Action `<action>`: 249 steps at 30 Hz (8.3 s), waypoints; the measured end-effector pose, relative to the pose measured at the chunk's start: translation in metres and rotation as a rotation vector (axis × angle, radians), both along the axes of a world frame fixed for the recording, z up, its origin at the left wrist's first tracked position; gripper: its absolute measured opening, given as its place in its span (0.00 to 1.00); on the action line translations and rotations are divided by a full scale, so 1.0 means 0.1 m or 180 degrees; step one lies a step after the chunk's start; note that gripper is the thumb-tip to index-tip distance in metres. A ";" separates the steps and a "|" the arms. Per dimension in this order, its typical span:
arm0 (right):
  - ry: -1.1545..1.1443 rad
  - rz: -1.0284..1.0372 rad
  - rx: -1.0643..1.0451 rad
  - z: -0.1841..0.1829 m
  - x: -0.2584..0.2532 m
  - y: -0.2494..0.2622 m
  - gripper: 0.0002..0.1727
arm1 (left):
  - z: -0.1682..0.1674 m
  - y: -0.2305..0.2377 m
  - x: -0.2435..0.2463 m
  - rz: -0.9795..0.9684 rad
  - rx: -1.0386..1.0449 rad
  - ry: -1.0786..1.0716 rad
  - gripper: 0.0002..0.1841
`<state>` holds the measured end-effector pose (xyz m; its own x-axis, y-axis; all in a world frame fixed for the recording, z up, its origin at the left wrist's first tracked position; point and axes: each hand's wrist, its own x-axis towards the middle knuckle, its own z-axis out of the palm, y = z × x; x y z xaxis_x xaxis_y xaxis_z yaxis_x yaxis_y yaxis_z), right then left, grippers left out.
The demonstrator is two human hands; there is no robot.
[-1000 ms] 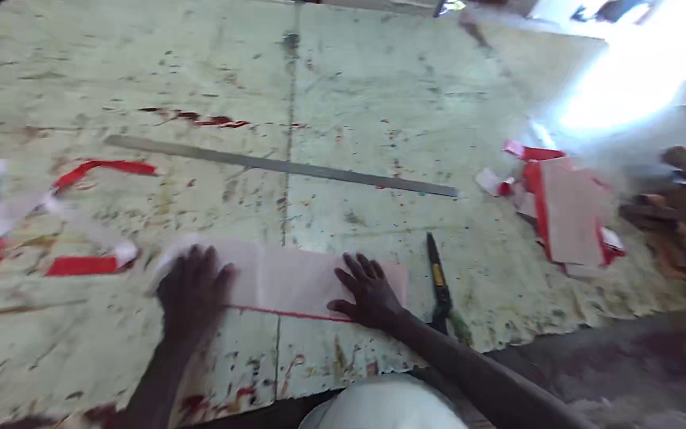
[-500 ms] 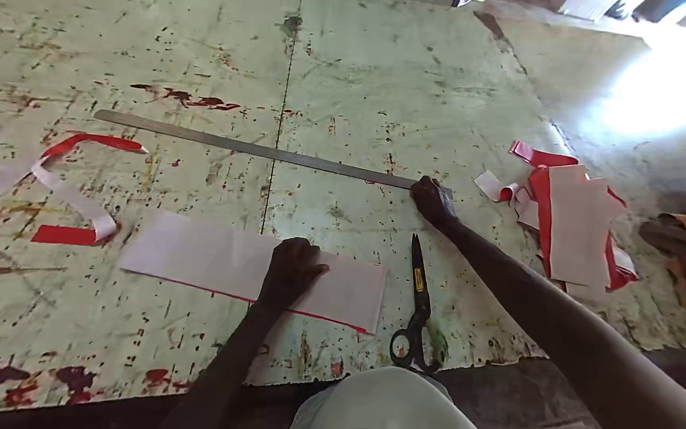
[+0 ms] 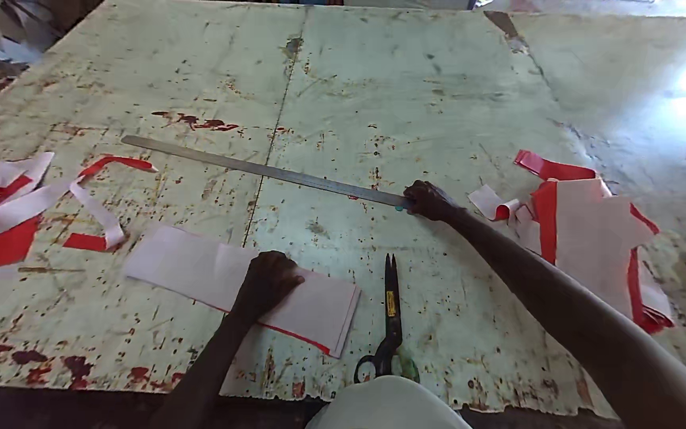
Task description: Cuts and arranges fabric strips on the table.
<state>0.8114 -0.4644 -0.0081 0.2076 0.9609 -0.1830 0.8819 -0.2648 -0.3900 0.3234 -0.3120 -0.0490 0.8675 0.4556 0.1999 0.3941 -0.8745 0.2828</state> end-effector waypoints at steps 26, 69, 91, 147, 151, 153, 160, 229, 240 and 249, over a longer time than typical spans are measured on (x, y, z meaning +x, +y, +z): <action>0.0876 -0.0408 0.1387 0.36 -1.80 -0.28 0.21 | 1.18 -0.01 0.88 0.1858 -0.3894 -0.1992 0.17; 0.0709 0.0706 0.0830 -0.27 -1.95 0.32 0.14 | 0.18 -1.32 -0.70 0.1572 -0.1645 -0.0300 0.15; 0.0814 0.0714 0.0721 -0.28 -1.93 0.34 0.17 | -0.03 -1.34 -0.73 0.1553 -0.1396 -0.0690 0.14; 0.1663 0.1238 -0.0022 -0.03 -3.08 0.52 0.07 | 0.71 -1.80 0.00 0.1201 -0.1786 0.1393 0.34; 0.1422 0.1408 -0.0212 0.05 -3.15 0.62 0.07 | 0.71 -1.79 -0.01 0.1193 -0.1829 0.1395 0.34; 0.1122 0.1548 -0.0266 0.09 -3.21 0.66 0.07 | 0.70 -1.80 -0.02 0.1190 -0.1771 0.1361 0.34; 0.0823 0.1493 0.0286 -0.04 -3.40 0.62 0.08 | 0.69 -1.80 -0.02 0.1207 -0.1714 0.1348 0.31; 0.0529 0.0424 0.0986 -0.22 -3.94 2.88 0.19 | 0.03 1.46 -2.35 0.1136 -0.1368 -0.0426 0.10; 0.1362 0.0573 0.1172 -0.05 -4.17 2.76 0.11 | 0.32 0.99 -2.00 0.1081 -0.1319 -0.0244 0.17; 0.1926 0.0533 0.0374 -0.07 -4.57 2.80 0.09 | 0.29 0.69 -1.75 0.1213 -0.1435 -0.0017 0.19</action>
